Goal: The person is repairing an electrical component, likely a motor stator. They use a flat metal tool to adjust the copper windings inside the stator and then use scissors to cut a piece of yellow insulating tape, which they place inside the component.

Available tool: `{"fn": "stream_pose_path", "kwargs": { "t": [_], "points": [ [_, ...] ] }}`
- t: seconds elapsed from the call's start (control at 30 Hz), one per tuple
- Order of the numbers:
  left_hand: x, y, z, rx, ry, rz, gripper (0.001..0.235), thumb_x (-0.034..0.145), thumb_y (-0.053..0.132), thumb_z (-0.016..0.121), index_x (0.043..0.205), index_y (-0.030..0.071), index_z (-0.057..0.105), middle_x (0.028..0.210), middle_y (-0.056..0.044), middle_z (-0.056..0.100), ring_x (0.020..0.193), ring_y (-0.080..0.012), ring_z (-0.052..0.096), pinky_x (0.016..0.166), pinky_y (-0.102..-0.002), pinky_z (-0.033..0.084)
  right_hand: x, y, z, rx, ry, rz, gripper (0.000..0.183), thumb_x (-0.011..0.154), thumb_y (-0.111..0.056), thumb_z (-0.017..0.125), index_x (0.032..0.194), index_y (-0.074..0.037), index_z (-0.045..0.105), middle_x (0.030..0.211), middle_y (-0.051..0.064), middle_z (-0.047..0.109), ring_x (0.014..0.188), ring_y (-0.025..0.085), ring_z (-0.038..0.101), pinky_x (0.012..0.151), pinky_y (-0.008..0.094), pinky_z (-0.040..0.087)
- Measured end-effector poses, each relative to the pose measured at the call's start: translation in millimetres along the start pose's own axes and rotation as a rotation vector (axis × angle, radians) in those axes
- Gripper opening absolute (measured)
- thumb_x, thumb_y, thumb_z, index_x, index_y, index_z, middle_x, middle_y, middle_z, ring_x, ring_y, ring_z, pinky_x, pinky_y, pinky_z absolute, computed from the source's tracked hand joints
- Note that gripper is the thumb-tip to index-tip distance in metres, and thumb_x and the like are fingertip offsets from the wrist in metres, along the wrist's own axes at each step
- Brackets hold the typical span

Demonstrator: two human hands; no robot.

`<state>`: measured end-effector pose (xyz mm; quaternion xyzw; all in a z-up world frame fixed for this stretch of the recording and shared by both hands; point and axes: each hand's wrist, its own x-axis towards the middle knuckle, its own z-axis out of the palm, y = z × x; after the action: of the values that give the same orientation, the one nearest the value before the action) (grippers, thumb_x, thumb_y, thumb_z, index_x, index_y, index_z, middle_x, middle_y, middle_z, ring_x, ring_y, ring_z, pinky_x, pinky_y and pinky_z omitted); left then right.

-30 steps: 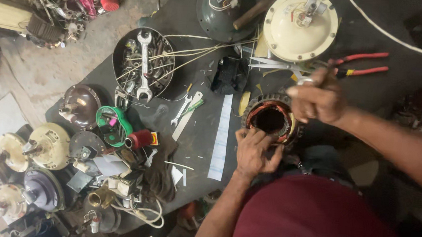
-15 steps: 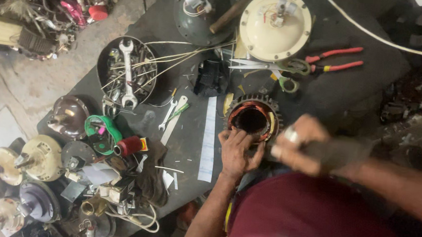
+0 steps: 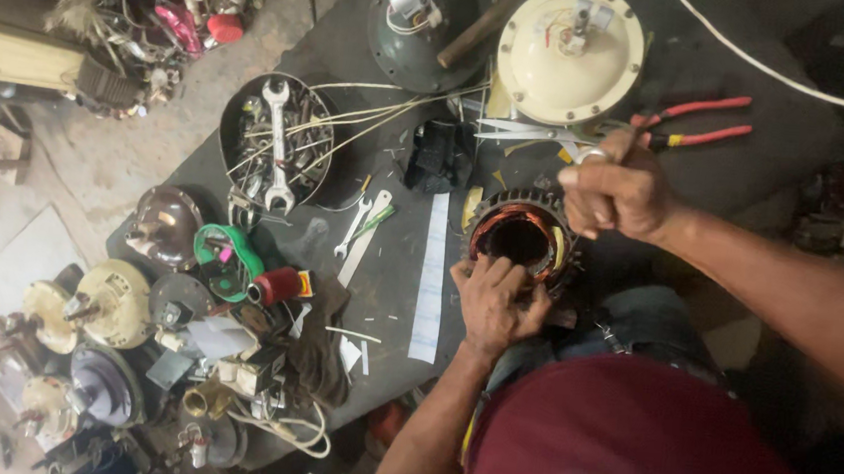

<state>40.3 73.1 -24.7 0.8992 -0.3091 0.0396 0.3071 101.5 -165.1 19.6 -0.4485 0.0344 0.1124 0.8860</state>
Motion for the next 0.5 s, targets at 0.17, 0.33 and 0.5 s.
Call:
{"fn": "stream_pose_path", "kwargs": {
  "t": [0.17,0.33,0.5],
  "points": [
    [-1,0,2,0.021,-0.011,-0.019,0.022,0.076,0.029,0.075,0.074,0.016,0.058,0.078,-0.002,0.052,0.082,-0.0233,0.055,0.086,-0.044,0.033,34,19,15,-0.135,-0.069,0.170,0.042,0.087,-0.010,0.063,0.047,-0.009,0.048,0.040,0.007,0.047,0.028,0.019,0.044,0.029,0.035,0.038],
    [9,5,-3,0.007,-0.004,-0.002,0.019,0.075,0.027,0.073,0.077,0.014,0.060,0.080,-0.004,0.053,0.083,-0.0254,0.055,0.086,-0.044,0.032,22,2,12,-0.120,-0.100,0.131,0.046,0.089,-0.010,0.062,0.045,-0.009,0.048,0.039,0.007,0.047,0.028,0.018,0.044,0.034,0.035,0.044],
    [4,6,-9,-0.042,-0.062,-0.033,0.022,0.076,0.028,0.073,0.079,0.012,0.058,0.083,-0.006,0.052,0.085,-0.0270,0.055,0.087,-0.044,0.033,-24,-26,3,-0.183,-0.103,-0.060,0.041,0.092,-0.006,0.058,0.051,-0.003,0.057,0.047,0.009,0.055,0.039,0.020,0.053,0.043,0.035,0.051]
  ]
}}
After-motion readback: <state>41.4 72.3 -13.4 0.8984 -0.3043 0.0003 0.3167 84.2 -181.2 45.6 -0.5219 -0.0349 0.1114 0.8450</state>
